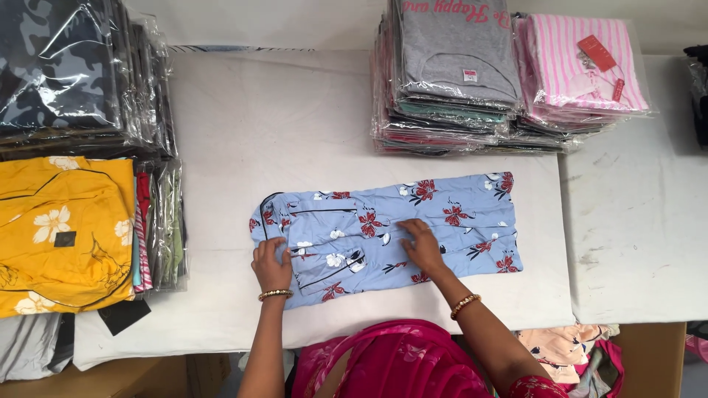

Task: The person folds a light blue floral shirt and a dark blue long-sleeved shirt on a white table. They smooth the fabric, fold the sleeves and body, and place the folded items on the table among other packaged clothes.

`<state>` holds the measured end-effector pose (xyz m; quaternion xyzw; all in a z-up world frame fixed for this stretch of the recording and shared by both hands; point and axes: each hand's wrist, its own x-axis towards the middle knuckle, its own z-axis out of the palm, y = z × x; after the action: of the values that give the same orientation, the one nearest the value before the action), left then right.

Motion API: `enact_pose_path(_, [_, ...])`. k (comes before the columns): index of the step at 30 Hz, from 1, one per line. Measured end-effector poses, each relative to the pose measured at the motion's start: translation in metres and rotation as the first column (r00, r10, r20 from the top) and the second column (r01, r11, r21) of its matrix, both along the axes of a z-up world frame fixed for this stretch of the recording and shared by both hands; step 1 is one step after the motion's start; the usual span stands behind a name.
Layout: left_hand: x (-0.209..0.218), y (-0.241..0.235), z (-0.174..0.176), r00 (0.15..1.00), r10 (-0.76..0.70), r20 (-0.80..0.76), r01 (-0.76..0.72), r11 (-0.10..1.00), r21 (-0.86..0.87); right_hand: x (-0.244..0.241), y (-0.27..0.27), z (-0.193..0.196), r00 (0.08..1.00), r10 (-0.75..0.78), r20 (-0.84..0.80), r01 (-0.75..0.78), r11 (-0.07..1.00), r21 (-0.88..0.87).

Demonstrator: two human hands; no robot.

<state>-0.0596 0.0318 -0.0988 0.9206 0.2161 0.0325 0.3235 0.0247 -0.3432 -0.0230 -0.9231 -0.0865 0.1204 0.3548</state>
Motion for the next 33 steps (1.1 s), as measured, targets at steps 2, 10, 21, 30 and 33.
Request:
enact_pose_path(2, [-0.016, 0.003, 0.009, 0.995, -0.094, -0.020, 0.094, 0.996, -0.009, -0.011, -0.033, -0.010, 1.000, -0.019, 0.013, 0.020, 0.999, -0.047])
enact_pose_path(10, [-0.003, -0.020, 0.072, 0.859, -0.368, -0.357, 0.411, 0.910, 0.050, -0.037, -0.123, 0.002, 0.998, -0.023, 0.055, 0.041, 0.941, -0.335])
enact_pose_path(21, [0.015, 0.012, 0.061, 0.789, -0.468, -0.397, 0.516, 0.856, 0.016, -0.032, -0.225, 0.004, 0.979, -0.199, -0.051, 0.125, 0.773, -0.621])
enact_pose_path(30, [0.057, 0.004, 0.047, 0.858, -0.389, -0.337, 0.423, 0.906, 0.031, -0.009, -0.228, -0.012, 0.891, -0.454, -0.007, 0.398, 0.790, -0.467])
enact_pose_path(33, [0.030, 0.016, 0.020, 0.945, -0.279, -0.170, 0.274, 0.960, -0.050, -0.021, -0.257, -0.058, 0.832, -0.551, -0.064, 0.495, 0.789, -0.363])
